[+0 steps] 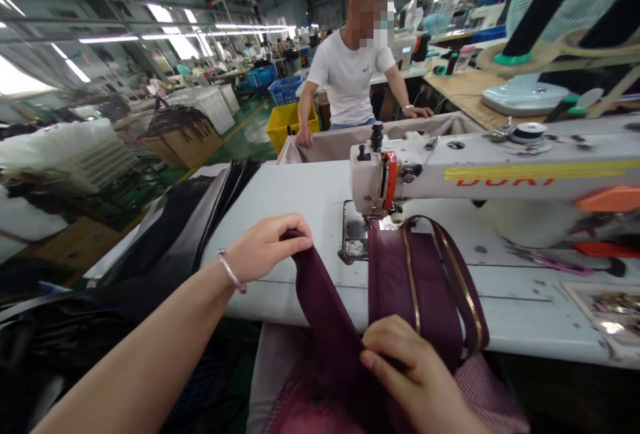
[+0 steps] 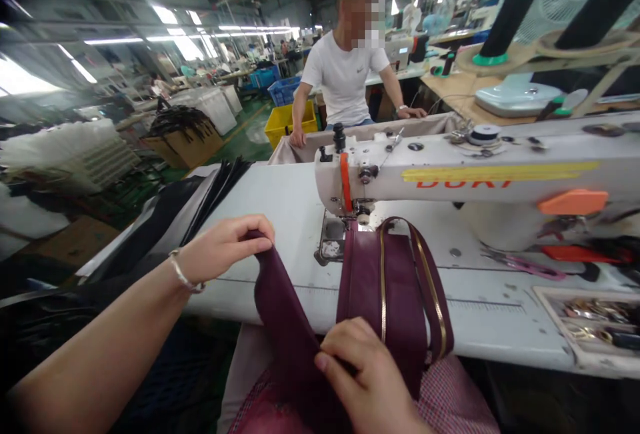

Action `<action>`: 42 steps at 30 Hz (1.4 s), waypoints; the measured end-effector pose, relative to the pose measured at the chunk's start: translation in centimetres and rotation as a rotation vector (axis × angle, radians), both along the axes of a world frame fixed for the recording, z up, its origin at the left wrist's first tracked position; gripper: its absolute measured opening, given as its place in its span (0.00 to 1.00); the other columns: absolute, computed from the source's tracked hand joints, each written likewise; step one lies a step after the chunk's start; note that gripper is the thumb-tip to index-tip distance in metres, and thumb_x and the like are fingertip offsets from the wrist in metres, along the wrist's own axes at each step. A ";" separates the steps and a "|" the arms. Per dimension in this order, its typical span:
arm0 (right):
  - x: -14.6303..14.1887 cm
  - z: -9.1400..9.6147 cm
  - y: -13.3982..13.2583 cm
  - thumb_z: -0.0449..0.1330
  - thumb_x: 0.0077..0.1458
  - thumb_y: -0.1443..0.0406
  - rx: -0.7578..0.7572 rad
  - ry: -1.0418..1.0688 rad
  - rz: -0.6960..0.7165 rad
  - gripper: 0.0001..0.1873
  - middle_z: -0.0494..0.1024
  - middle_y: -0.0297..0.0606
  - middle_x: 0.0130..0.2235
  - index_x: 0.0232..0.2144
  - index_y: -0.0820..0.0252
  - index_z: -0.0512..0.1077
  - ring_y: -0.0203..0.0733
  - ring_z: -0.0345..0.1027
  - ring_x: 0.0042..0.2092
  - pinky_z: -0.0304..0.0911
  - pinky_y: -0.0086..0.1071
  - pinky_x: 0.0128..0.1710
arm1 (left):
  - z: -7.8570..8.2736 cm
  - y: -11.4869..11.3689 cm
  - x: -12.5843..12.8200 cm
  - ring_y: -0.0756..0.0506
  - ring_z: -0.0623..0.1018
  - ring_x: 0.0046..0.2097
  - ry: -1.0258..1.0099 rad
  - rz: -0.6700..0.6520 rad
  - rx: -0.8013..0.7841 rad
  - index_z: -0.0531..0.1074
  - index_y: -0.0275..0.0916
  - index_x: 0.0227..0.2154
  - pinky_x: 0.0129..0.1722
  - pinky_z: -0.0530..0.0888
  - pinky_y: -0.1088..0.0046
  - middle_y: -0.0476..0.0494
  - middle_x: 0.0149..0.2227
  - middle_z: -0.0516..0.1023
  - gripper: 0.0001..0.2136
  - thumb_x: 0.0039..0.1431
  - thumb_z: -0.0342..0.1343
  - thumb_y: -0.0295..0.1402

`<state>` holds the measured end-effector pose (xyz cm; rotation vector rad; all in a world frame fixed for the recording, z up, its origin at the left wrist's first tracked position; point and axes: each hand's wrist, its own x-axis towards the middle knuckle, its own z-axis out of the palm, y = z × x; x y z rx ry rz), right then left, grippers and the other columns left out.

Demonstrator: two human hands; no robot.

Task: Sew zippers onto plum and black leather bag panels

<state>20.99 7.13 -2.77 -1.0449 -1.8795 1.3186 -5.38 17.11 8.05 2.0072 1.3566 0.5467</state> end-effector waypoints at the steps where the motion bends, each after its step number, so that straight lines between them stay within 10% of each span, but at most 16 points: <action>1: -0.8 -0.6 -0.6 0.53 0.60 0.54 -0.092 -0.001 0.033 0.17 0.69 0.35 0.31 0.24 0.57 0.67 0.41 0.64 0.36 0.62 0.33 0.38 | -1.1 1.2 0.9 0.50 0.74 0.33 0.009 -0.005 -0.044 0.73 0.36 0.32 0.34 0.70 0.75 0.49 0.30 0.75 0.09 0.57 0.56 0.38; 8: -0.8 -2.8 -1.2 0.51 0.54 0.43 -0.744 0.023 0.111 0.25 0.67 0.31 0.22 0.25 0.59 0.60 0.33 0.61 0.21 0.52 0.25 0.19 | -10.3 7.8 8.0 0.49 0.75 0.33 0.067 -0.065 0.076 0.79 0.38 0.29 0.35 0.69 0.75 0.50 0.29 0.78 0.06 0.53 0.61 0.35; 13: 2.8 1.4 4.6 0.51 0.62 0.58 -0.129 -0.361 0.171 0.17 0.72 0.33 0.27 0.24 0.58 0.69 0.38 0.67 0.30 0.61 0.30 0.29 | -13.1 9.1 9.5 0.45 0.74 0.43 0.034 0.027 0.232 0.78 0.39 0.32 0.47 0.69 0.69 0.45 0.37 0.77 0.07 0.52 0.62 0.36; 20: 3.1 -1.0 14.0 0.52 0.62 0.66 0.720 -0.620 -0.027 0.17 0.69 0.48 0.51 0.52 0.65 0.66 0.50 0.60 0.54 0.58 0.45 0.57 | -13.5 7.9 9.9 0.44 0.70 0.46 0.044 0.177 0.357 0.72 0.38 0.36 0.50 0.68 0.63 0.45 0.40 0.73 0.11 0.50 0.65 0.32; 27: 3.2 -3.2 14.2 0.54 0.61 0.65 0.737 -0.654 -0.018 0.22 0.66 0.47 0.55 0.56 0.65 0.62 0.49 0.57 0.57 0.56 0.45 0.59 | -13.1 7.2 9.9 0.45 0.70 0.43 0.218 -0.008 0.569 0.75 0.40 0.32 0.48 0.68 0.62 0.46 0.37 0.73 0.07 0.61 0.54 0.35; 36: 3.5 -2.6 13.7 0.55 0.61 0.64 0.696 -0.638 0.035 0.23 0.64 0.45 0.57 0.57 0.64 0.61 0.48 0.55 0.59 0.54 0.45 0.61 | -11.6 5.1 8.1 0.41 0.66 0.58 0.568 -0.491 0.744 0.65 0.28 0.53 0.54 0.70 0.60 0.37 0.54 0.70 0.16 0.66 0.44 0.30; 42: 3.8 -2.5 13.2 0.54 0.62 0.62 0.678 -0.684 0.039 0.24 0.61 0.43 0.60 0.58 0.62 0.59 0.48 0.53 0.60 0.52 0.45 0.62 | -12.4 4.3 7.6 0.39 0.63 0.60 0.605 -0.488 0.711 0.60 0.28 0.57 0.57 0.67 0.57 0.35 0.57 0.67 0.19 0.66 0.42 0.30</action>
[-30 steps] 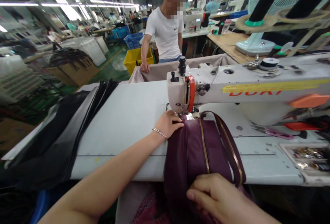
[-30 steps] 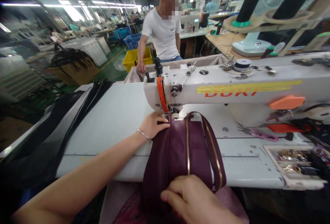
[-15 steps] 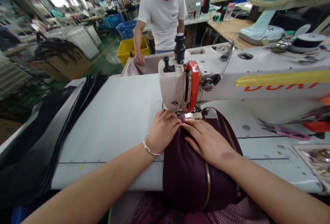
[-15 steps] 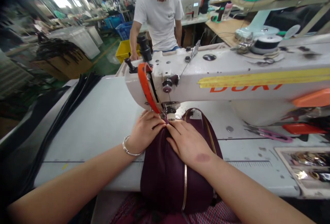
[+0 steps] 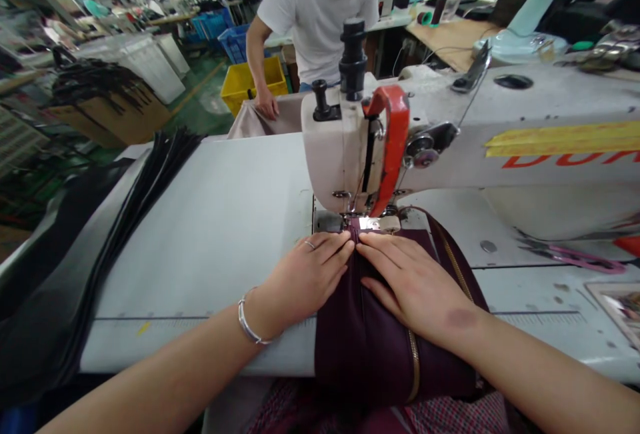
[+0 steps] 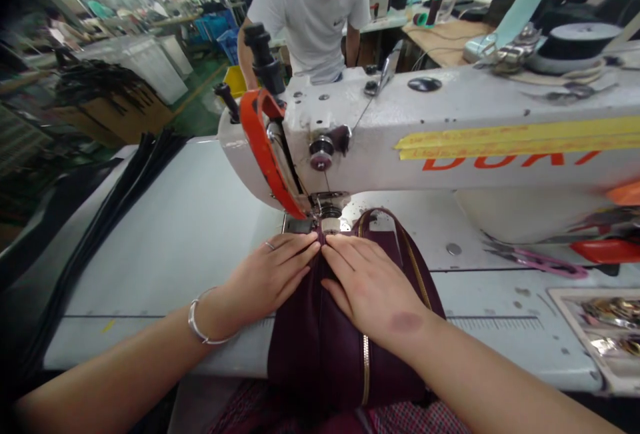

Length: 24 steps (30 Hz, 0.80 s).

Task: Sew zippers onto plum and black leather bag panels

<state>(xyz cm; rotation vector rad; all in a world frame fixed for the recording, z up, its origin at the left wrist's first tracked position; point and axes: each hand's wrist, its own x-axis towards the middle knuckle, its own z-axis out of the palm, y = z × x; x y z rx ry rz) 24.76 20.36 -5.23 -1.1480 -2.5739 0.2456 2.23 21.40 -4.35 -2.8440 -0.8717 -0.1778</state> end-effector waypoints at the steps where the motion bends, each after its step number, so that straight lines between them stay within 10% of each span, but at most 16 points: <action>1: 0.0 0.0 0.0 0.54 0.62 0.62 -0.001 -0.004 -0.002 0.24 0.61 0.43 0.60 0.58 0.62 0.59 0.47 0.53 0.60 0.51 0.45 0.62 | -0.1 -0.1 0.0 0.39 0.63 0.60 0.004 0.006 -0.004 0.59 0.28 0.58 0.57 0.67 0.57 0.34 0.58 0.66 0.19 0.66 0.42 0.30; 24: -0.2 0.0 1.1 0.51 0.64 0.60 -0.001 -0.069 -0.004 0.22 0.65 0.44 0.56 0.57 0.63 0.61 0.48 0.56 0.58 0.52 0.44 0.61 | -0.1 0.7 0.6 0.40 0.65 0.57 -0.077 0.103 -0.037 0.61 0.29 0.57 0.56 0.67 0.61 0.36 0.55 0.67 0.18 0.67 0.42 0.30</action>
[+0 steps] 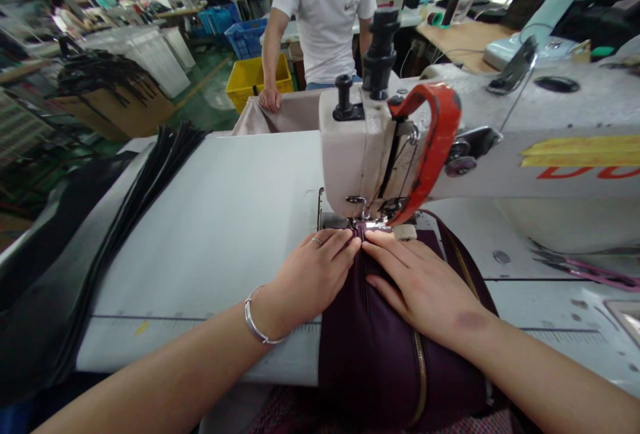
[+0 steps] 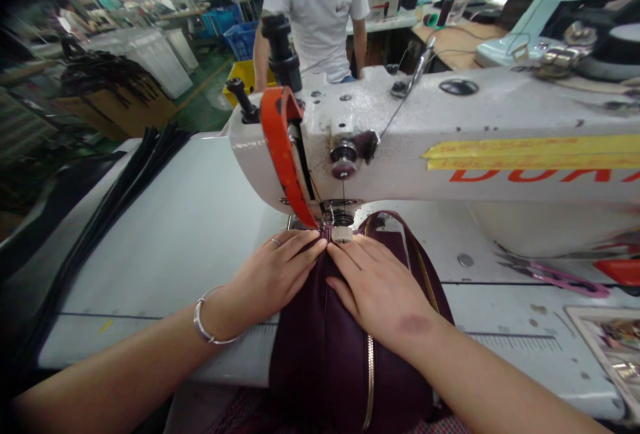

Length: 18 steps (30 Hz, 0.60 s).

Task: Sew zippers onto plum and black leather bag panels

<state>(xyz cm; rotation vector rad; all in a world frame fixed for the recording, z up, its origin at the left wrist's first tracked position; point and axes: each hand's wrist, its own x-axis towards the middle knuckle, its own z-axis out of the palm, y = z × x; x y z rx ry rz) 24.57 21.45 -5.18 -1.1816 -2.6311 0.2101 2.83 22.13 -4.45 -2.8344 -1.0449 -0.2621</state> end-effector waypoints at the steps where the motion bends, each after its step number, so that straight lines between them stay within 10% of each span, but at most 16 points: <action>1: 0.0 0.0 0.0 0.51 0.64 0.60 0.004 0.001 0.000 0.22 0.65 0.45 0.56 0.57 0.63 0.61 0.48 0.56 0.58 0.52 0.44 0.61 | 0.1 0.0 0.0 0.40 0.65 0.57 -0.003 0.016 -0.016 0.61 0.29 0.57 0.56 0.67 0.61 0.36 0.56 0.66 0.18 0.67 0.42 0.30; 18: 0.0 0.1 0.8 0.53 0.62 0.62 0.040 -0.002 0.029 0.23 0.62 0.46 0.59 0.58 0.63 0.60 0.49 0.55 0.60 0.54 0.47 0.61 | 0.3 0.1 0.6 0.41 0.66 0.55 -0.062 0.111 -0.105 0.60 0.33 0.57 0.54 0.69 0.60 0.36 0.53 0.66 0.18 0.66 0.42 0.31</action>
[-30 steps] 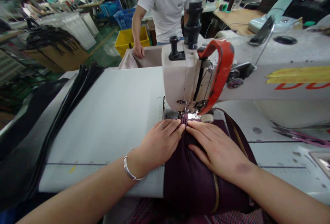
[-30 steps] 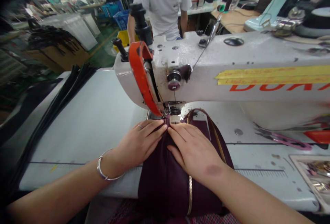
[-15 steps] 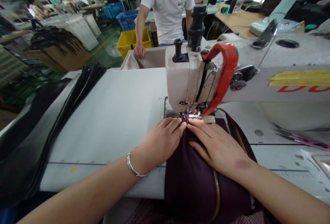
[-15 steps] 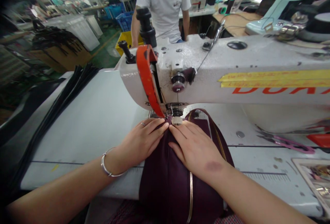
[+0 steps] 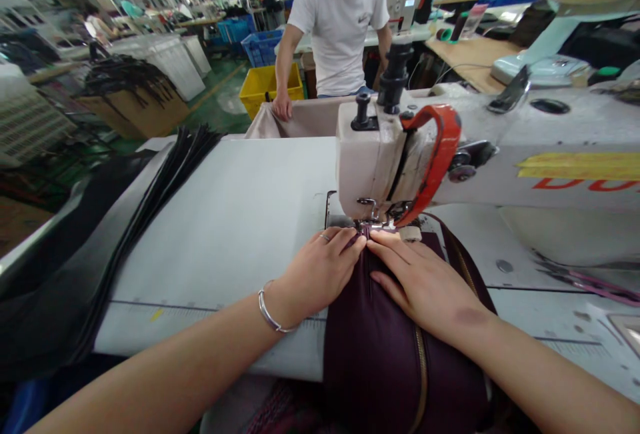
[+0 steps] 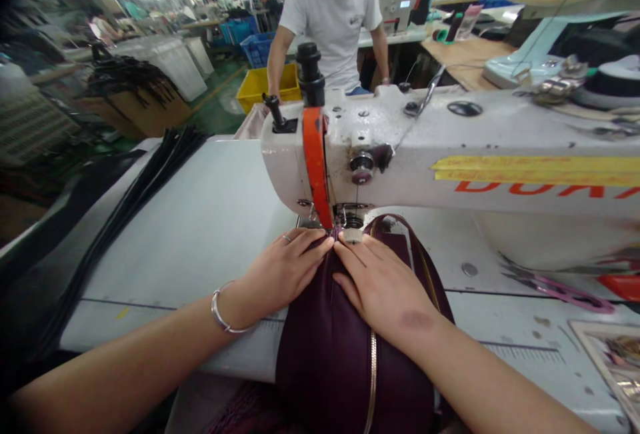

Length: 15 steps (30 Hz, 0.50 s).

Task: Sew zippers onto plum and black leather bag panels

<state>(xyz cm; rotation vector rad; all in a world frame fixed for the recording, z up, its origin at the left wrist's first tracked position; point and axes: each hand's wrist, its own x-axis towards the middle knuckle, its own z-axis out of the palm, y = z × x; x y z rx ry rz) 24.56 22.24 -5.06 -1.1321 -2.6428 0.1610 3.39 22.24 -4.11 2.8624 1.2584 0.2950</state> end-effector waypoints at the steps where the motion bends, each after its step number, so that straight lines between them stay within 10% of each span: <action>1: 0.0 0.0 0.0 0.53 0.62 0.62 0.002 -0.003 -0.001 0.23 0.62 0.46 0.60 0.58 0.63 0.60 0.49 0.55 0.60 0.54 0.47 0.61 | 0.0 0.0 0.0 0.41 0.66 0.55 0.002 0.001 0.002 0.60 0.33 0.57 0.54 0.69 0.60 0.37 0.53 0.66 0.18 0.66 0.42 0.31; 15: 0.7 0.6 -2.7 0.52 0.60 0.69 0.004 0.180 -0.031 0.20 0.65 0.43 0.58 0.55 0.57 0.65 0.50 0.58 0.58 0.58 0.51 0.59 | 0.4 -1.5 -0.5 0.44 0.65 0.59 -0.056 0.051 0.015 0.60 0.36 0.58 0.58 0.67 0.61 0.38 0.58 0.65 0.19 0.64 0.46 0.29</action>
